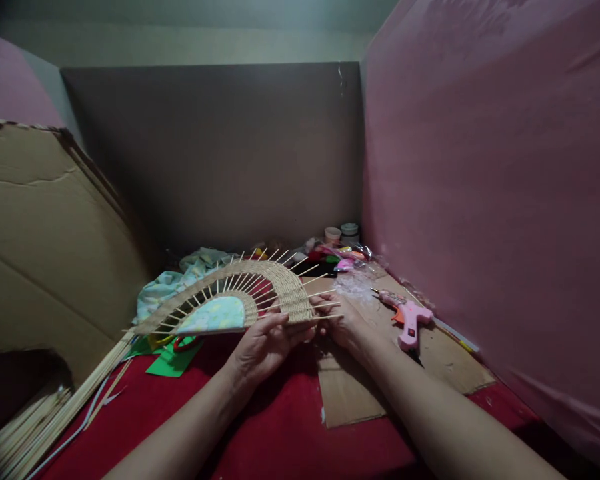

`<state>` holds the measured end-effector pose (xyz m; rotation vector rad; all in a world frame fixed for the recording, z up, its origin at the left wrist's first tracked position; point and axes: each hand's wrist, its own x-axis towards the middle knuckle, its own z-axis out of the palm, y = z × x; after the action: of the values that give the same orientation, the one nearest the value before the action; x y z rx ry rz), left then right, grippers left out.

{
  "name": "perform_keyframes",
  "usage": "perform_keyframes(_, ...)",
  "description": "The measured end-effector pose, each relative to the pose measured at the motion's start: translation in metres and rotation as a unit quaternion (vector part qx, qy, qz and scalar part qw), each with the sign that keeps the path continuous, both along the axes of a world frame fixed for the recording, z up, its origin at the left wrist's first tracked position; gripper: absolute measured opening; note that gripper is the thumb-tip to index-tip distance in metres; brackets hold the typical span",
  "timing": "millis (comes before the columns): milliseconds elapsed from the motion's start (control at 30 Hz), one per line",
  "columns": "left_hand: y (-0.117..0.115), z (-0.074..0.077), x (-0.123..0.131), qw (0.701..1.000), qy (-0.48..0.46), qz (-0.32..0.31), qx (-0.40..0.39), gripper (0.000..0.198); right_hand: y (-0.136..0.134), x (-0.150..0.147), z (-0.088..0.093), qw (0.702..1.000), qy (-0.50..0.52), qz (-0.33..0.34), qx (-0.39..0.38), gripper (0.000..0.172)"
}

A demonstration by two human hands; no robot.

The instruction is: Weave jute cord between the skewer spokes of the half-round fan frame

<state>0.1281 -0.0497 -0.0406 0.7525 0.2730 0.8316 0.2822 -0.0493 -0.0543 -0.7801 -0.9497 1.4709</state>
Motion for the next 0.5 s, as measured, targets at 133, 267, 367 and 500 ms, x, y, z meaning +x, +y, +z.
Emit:
perform_keyframes(133,-0.0015,0.0032,-0.0011,1.000,-0.002,0.000,-0.006,0.027,0.0018,0.0031,0.0006,1.000,-0.011,0.012,0.009,0.014)
perform_keyframes(267,-0.0025,0.0028,-0.0018,1.000,-0.003,0.014,-0.007,0.028,0.0007,0.0048,0.0028,1.000,-0.023,0.017,0.011,0.019)
perform_keyframes(367,-0.0027,0.0018,-0.0021,1.000,-0.013,-0.006,-0.009,0.023,-0.0012,0.0043,0.0061,1.000,-0.028,0.012,0.008,0.019)
perform_keyframes(500,-0.0025,0.0018,-0.0020,1.000,-0.014,-0.014,0.000,0.022,-0.0025,0.0045,0.0083,1.000,-0.029,0.011,-0.001,0.015)
